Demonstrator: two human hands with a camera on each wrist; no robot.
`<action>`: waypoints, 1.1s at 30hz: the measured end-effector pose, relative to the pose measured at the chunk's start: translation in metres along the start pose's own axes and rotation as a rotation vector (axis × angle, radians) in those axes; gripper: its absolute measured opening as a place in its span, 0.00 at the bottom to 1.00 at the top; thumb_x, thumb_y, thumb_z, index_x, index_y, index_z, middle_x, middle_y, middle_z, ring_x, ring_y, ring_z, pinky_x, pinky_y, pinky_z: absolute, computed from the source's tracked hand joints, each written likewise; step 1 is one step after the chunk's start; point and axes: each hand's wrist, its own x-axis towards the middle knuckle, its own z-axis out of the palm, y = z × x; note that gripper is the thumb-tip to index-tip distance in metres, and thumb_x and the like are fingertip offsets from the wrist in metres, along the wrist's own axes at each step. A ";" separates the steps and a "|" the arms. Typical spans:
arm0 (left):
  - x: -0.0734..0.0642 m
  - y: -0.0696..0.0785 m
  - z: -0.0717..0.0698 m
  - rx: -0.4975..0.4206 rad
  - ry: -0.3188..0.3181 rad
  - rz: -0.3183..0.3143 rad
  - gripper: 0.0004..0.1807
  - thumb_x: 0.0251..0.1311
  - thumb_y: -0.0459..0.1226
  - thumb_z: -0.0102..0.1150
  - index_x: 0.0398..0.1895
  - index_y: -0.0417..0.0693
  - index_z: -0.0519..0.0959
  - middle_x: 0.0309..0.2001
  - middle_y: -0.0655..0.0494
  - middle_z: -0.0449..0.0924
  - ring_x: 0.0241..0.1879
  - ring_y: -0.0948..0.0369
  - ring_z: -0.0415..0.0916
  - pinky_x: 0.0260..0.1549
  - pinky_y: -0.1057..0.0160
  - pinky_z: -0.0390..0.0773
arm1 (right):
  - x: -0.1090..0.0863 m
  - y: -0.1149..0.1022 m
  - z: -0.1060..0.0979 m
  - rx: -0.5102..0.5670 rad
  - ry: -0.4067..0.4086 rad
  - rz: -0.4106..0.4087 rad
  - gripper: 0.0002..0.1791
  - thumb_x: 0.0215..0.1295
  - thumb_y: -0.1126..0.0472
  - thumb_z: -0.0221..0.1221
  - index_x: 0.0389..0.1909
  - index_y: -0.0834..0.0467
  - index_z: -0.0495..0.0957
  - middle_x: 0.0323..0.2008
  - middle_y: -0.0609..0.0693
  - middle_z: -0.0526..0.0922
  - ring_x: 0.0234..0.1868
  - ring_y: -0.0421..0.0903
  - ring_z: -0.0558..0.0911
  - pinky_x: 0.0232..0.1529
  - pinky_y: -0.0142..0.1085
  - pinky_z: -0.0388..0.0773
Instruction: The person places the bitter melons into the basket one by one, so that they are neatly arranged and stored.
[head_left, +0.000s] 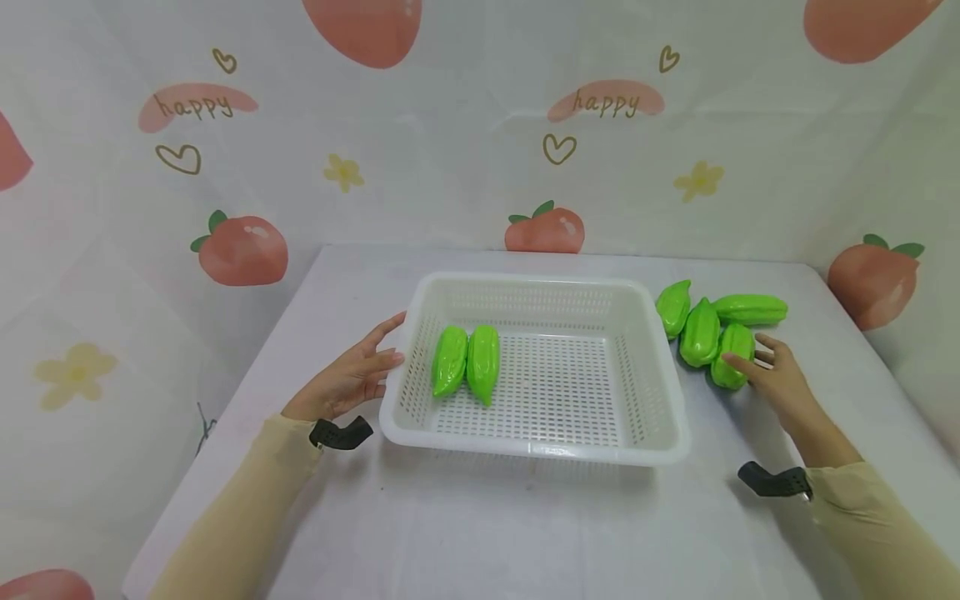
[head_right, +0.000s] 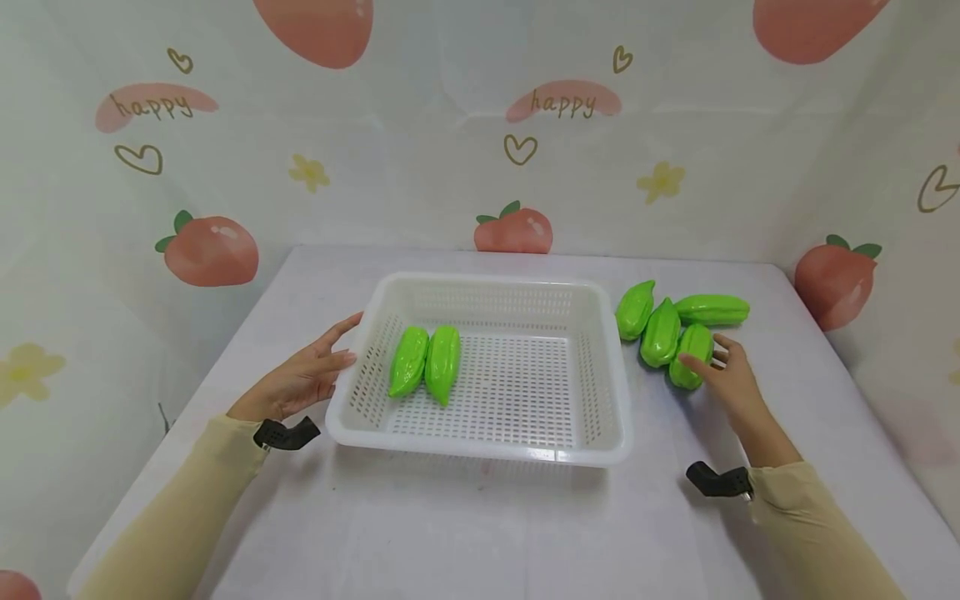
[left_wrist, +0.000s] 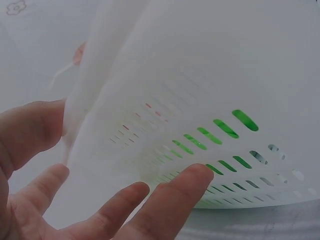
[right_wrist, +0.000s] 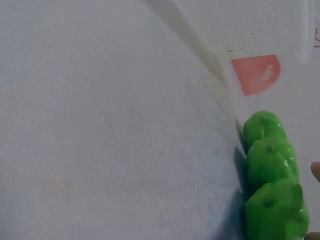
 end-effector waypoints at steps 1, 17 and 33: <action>0.000 0.000 0.000 0.000 -0.001 0.001 0.36 0.66 0.31 0.48 0.70 0.72 0.48 0.64 0.43 0.60 0.52 0.50 0.75 0.46 0.49 0.75 | 0.000 -0.001 0.001 0.002 -0.011 -0.008 0.49 0.66 0.46 0.50 0.68 0.70 0.30 0.64 0.79 0.39 0.63 0.75 0.49 0.59 0.63 0.55; -0.001 0.001 0.001 0.011 0.004 0.001 0.37 0.66 0.32 0.48 0.71 0.72 0.47 0.65 0.43 0.59 0.52 0.50 0.74 0.46 0.49 0.75 | -0.001 -0.005 0.003 -0.099 -0.031 0.012 0.52 0.64 0.46 0.52 0.68 0.70 0.28 0.61 0.83 0.42 0.62 0.77 0.50 0.57 0.65 0.54; -0.001 0.002 0.003 0.014 0.037 0.006 0.37 0.64 0.32 0.51 0.70 0.72 0.50 0.59 0.45 0.66 0.49 0.52 0.76 0.44 0.50 0.77 | -0.006 0.000 -0.007 -0.073 -0.012 0.042 0.49 0.62 0.46 0.56 0.71 0.62 0.37 0.63 0.81 0.45 0.59 0.72 0.61 0.46 0.46 0.76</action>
